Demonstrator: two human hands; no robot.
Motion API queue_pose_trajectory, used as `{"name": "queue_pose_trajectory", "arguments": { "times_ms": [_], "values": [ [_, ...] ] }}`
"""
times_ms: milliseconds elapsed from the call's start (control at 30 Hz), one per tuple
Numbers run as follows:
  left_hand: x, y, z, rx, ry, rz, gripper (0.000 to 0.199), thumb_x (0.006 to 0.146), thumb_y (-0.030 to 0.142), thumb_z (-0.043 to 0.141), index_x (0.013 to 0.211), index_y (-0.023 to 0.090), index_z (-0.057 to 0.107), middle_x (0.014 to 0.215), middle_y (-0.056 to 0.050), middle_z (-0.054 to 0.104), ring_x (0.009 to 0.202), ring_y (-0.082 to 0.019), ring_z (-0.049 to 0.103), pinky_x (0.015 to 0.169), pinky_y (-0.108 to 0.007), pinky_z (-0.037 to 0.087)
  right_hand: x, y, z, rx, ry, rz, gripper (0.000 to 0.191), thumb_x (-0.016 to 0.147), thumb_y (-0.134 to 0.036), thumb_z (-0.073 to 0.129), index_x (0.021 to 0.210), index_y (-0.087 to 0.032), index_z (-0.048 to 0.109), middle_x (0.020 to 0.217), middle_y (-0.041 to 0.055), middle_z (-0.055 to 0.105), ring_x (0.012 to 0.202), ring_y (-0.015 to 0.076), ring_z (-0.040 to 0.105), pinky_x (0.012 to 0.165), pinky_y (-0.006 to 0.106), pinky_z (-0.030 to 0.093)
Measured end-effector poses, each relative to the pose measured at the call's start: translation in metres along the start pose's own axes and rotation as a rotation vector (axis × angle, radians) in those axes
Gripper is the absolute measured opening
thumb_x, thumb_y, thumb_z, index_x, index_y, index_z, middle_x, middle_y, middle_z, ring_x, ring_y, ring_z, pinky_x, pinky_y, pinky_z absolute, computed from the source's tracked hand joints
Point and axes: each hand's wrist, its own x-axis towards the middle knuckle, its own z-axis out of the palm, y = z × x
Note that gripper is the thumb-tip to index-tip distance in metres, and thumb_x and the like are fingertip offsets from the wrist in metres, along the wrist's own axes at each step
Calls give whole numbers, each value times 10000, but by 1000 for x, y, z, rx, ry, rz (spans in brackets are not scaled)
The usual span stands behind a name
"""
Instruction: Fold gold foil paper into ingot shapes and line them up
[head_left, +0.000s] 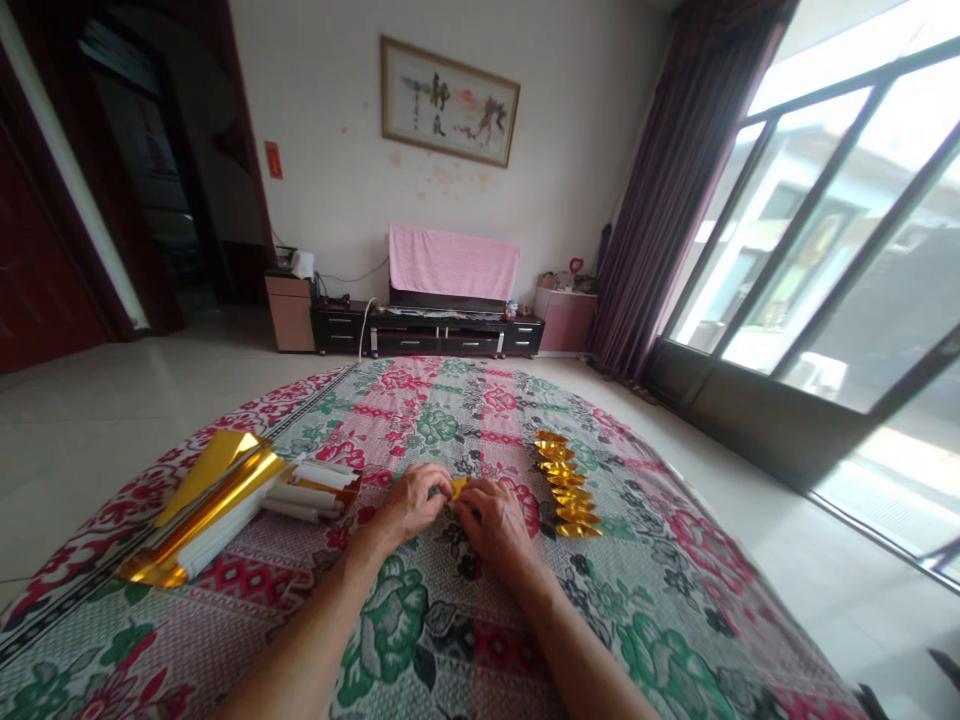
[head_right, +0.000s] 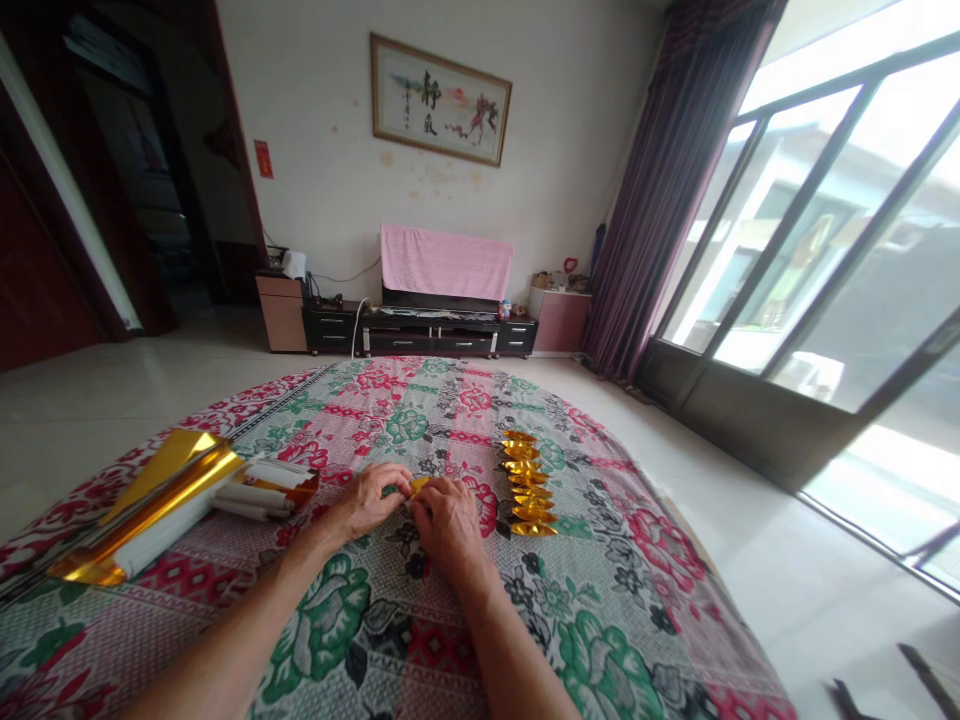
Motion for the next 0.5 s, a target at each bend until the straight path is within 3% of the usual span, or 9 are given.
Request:
{"name": "queue_pose_trajectory", "arguments": {
  "times_ms": [200,367,500],
  "values": [
    [-2,0,-4,31,-73,19,223,656,71,535,726,224,682,990,-7,652,935,-168,564,895,-315,426,1,0,0,13,5,17,169,870,-241,481,826,-220,642,926,32,617,890,155,533,808,277,362],
    [-1,2,-5,20,-67,1,126,684,145,583,726,215,679,982,-22,657,921,-179,569,879,-336,428,1,-2,-1,23,3,50,124,815,-207,517,875,-216,626,936,37,608,904,171,527,821,292,362],
    [0,2,-3,17,-67,8,118,705,152,579,735,215,675,973,-22,658,909,-177,567,869,-338,426,0,-3,-4,37,-7,37,305,692,-149,595,987,-229,596,990,30,598,931,193,514,835,308,364]
  ]
}}
